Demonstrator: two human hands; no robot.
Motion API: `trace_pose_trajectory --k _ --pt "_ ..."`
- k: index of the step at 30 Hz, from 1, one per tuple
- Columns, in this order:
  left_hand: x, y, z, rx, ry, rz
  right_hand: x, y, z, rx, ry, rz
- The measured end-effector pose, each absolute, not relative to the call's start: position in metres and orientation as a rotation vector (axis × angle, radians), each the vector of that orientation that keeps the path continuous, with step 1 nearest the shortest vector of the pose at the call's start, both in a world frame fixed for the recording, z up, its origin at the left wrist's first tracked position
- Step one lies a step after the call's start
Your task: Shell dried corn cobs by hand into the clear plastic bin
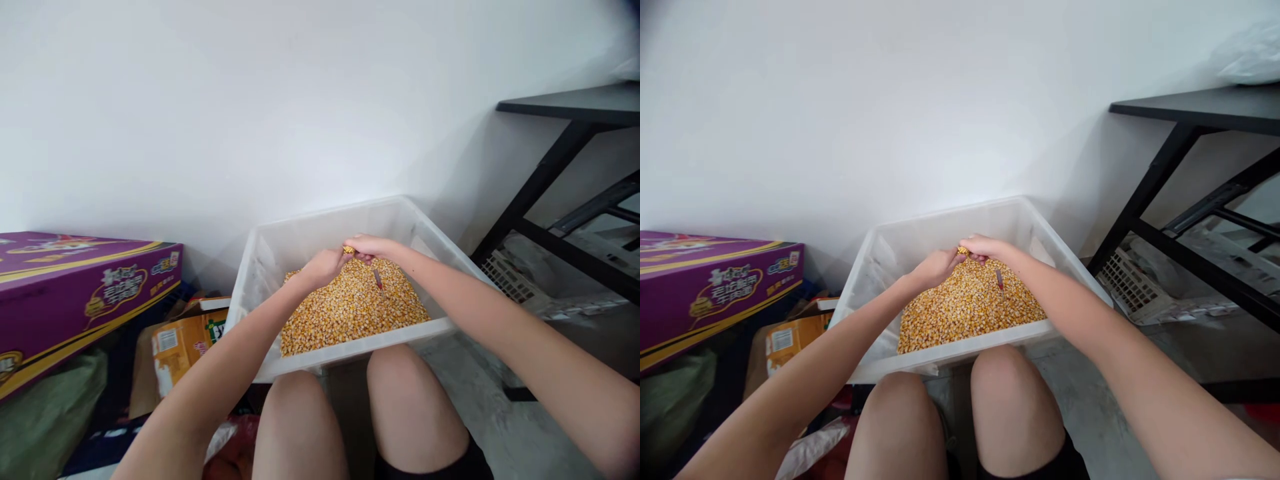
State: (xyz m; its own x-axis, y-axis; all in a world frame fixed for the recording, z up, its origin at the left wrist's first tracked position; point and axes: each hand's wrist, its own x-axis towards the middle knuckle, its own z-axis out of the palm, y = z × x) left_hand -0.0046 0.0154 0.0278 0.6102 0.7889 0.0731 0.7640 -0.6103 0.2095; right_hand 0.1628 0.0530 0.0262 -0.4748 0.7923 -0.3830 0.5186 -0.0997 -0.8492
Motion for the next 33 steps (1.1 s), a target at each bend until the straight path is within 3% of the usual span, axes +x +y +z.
trace_pose_trajectory --k 11,18,25,33 --pt "0.006 0.009 0.018 2.811 1.518 -0.012 0.145 0.054 0.017 -1.856 -1.701 1.496" --pt "0.007 0.004 0.025 2.813 1.6 -0.04 0.149 0.053 0.015 -1.705 -1.738 1.551" --pt "-0.008 0.015 0.021 2.713 1.415 0.254 0.144 0.049 0.016 -1.627 -1.65 1.558" --pt "-0.008 0.028 -0.006 2.068 1.105 0.607 0.15 0.052 0.011 -1.607 -1.761 1.406"
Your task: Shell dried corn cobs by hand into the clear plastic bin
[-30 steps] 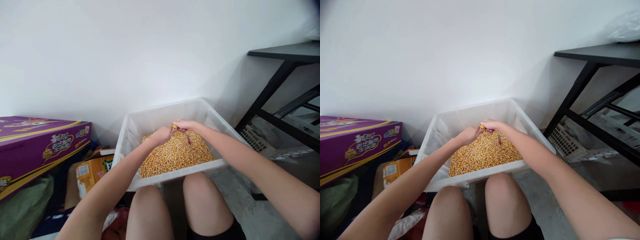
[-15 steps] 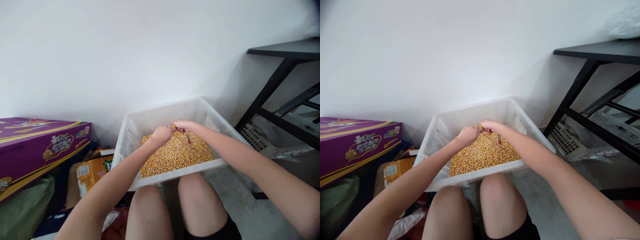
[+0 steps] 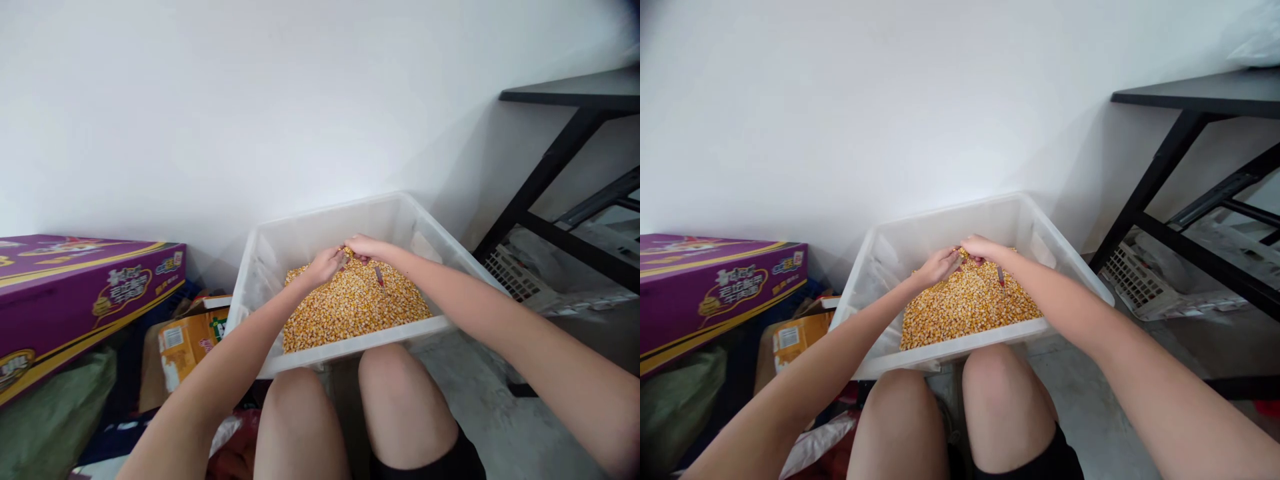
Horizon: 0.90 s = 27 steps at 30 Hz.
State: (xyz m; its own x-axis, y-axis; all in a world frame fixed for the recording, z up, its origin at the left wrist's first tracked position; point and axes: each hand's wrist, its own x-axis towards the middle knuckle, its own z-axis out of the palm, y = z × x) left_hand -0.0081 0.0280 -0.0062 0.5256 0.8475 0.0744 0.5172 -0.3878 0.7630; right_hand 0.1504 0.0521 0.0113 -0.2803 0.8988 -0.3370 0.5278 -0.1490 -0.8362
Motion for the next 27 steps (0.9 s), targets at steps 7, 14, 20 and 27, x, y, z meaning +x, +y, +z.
trace_pose_trajectory --k 7,14,20,27 --pt "-0.008 0.021 0.01 2.25 1.251 0.46 0.146 0.049 0.018 -1.516 -1.783 1.49" --pt "-0.009 0.02 0.02 2.422 1.27 0.502 0.146 0.046 0.019 -1.373 -1.744 1.457" --pt "-0.014 0.019 0.032 2.464 1.276 0.507 0.145 0.047 0.016 -1.268 -1.76 1.428" --pt "-0.017 0.026 0.023 2.14 1.063 0.583 0.152 0.05 0.017 -1.247 -1.884 1.303"
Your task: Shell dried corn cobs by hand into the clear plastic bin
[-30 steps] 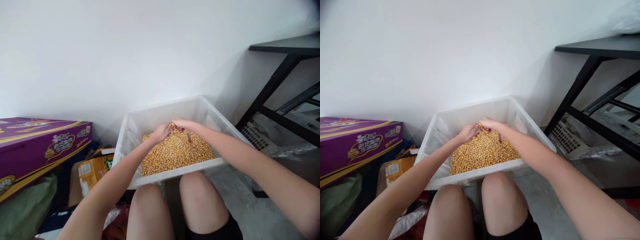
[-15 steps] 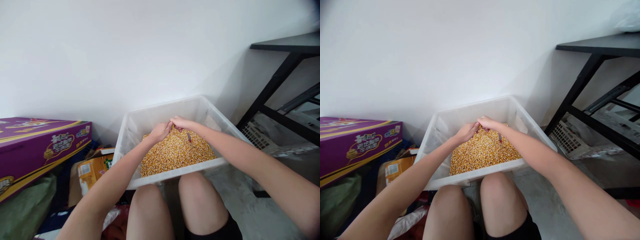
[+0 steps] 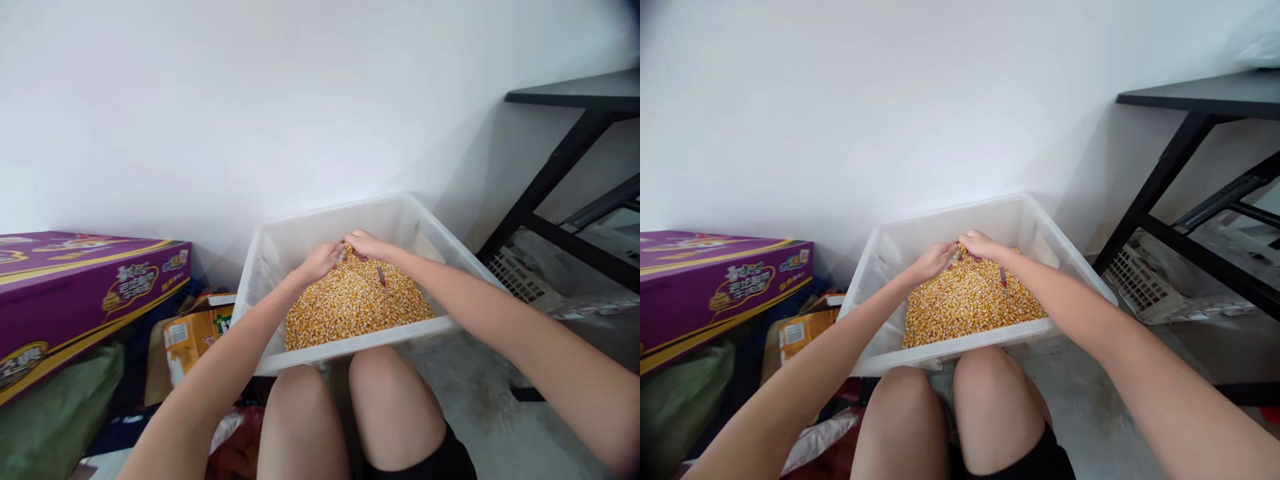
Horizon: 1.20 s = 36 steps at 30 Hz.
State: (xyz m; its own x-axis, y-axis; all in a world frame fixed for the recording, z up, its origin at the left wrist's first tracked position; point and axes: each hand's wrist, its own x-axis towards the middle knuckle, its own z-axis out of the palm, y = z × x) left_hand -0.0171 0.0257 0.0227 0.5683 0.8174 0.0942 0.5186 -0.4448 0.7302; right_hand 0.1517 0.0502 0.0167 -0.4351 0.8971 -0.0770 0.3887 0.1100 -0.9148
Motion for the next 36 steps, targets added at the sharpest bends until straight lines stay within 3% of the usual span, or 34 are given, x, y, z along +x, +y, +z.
trace_pose_trajectory --k 5,19,24,30,36 --pt "-0.012 0.03 0.011 1.88 0.985 0.683 0.157 0.055 0.017 -1.327 -1.967 1.248" --pt "-0.019 0.031 0.027 1.887 1.072 0.617 0.15 0.054 0.019 -1.315 -1.995 1.123" --pt "-0.021 0.038 0.014 1.748 1.087 0.672 0.152 0.056 0.021 -1.32 -1.975 1.24" --pt "-0.03 0.049 0.013 1.851 1.406 0.762 0.157 0.056 0.028 -1.256 -1.886 1.375" --pt "-0.029 0.028 0.038 2.379 1.446 0.502 0.157 0.054 0.032 -1.359 -1.705 1.316"
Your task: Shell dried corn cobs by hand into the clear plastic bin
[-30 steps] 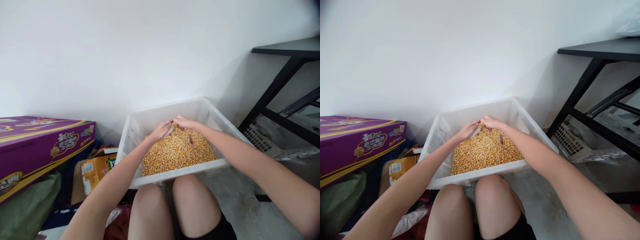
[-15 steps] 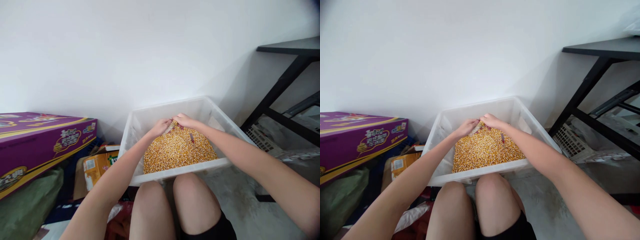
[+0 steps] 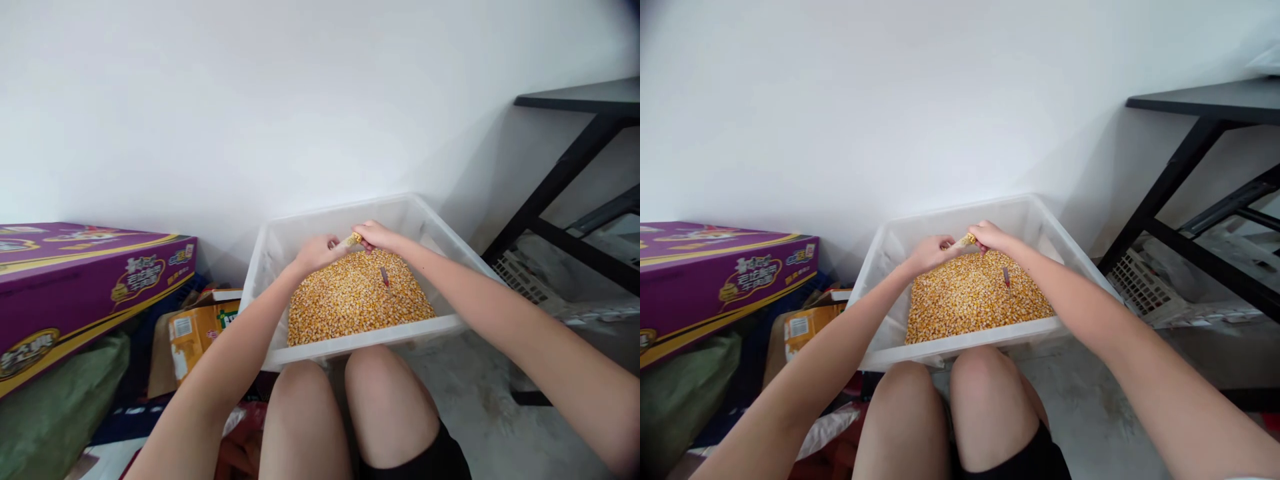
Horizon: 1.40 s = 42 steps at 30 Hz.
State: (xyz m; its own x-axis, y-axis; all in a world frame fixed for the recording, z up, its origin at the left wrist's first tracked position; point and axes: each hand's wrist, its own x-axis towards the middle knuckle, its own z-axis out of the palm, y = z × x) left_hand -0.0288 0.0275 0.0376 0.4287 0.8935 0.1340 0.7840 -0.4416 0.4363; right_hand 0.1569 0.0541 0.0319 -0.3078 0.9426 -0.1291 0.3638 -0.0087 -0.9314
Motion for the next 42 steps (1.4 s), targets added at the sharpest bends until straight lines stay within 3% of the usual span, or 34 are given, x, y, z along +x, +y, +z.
trace_pose_trajectory --k 4,7,11,18,25,28,33,35,42 --pt "-0.017 0.015 0.044 2.645 1.764 0.276 0.153 0.053 0.033 -1.4 -1.507 1.404" --pt "-0.014 0.014 0.047 2.713 1.834 0.139 0.157 0.051 0.04 -1.359 -1.523 1.661" --pt "-0.015 0.012 0.053 2.911 1.773 0.148 0.167 0.044 0.047 -1.217 -1.771 2.077" --pt "-0.004 -0.002 0.059 3.268 1.523 0.365 0.164 0.04 0.035 -1.069 -1.84 2.35" --pt "0.002 -0.002 0.05 3.245 1.368 0.152 0.16 0.038 0.03 -1.104 -1.954 2.476" --pt "0.004 -0.001 0.042 3.063 1.407 0.074 0.151 0.035 0.026 -1.341 -2.131 2.198" --pt "-0.003 0.007 0.028 2.685 1.55 0.058 0.132 0.027 0.016 -1.464 -2.527 0.906" --pt "-0.01 0.013 0.024 2.583 1.564 0.055 0.126 0.023 0.013 -1.451 -2.557 0.541" --pt "-0.036 0.03 0.024 1.937 1.207 -0.155 0.114 0.009 0.016 -1.165 -2.636 0.087"
